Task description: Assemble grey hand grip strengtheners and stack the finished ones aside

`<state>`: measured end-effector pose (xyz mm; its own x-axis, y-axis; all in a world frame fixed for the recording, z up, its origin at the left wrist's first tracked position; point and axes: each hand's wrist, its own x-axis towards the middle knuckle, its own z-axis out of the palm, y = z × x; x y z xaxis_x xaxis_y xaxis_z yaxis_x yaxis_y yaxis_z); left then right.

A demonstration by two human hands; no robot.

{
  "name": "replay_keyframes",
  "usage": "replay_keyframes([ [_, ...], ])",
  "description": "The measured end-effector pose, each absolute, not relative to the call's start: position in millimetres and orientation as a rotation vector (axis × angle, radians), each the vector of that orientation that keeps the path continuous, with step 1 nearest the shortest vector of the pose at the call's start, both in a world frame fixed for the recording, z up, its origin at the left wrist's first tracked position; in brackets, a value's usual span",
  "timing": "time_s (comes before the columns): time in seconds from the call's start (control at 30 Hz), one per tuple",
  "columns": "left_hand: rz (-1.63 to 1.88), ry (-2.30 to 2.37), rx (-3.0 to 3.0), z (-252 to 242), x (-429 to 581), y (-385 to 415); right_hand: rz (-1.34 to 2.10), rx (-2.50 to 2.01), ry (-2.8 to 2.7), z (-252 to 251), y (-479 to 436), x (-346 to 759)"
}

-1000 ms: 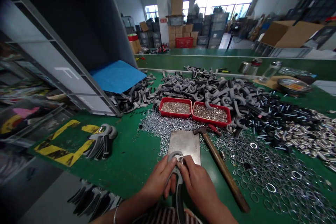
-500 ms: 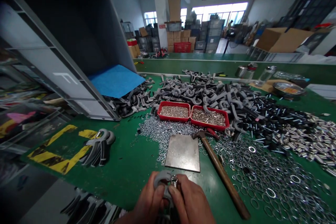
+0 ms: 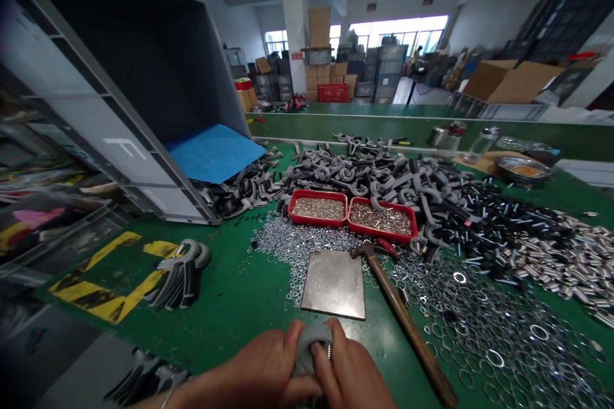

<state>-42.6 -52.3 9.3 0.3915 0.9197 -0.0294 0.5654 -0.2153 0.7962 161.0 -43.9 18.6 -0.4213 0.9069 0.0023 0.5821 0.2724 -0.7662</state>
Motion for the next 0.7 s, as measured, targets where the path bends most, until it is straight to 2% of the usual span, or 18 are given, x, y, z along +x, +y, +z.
replay_keyframes([
  [0.13,0.29,1.342,2.123,17,-31,5,0.8,-1.449,-2.176,11,2,156],
  [0.37,-0.049,1.406,2.52,24,-21,97,0.297,-1.536,-2.271,23,132,197],
  [0.57,0.09,1.289,2.87,57,13,163,0.092,-1.682,-2.286,29,207,236],
  [0.7,0.137,1.227,2.921,60,60,221,0.061,-1.731,-2.332,20,238,231],
])
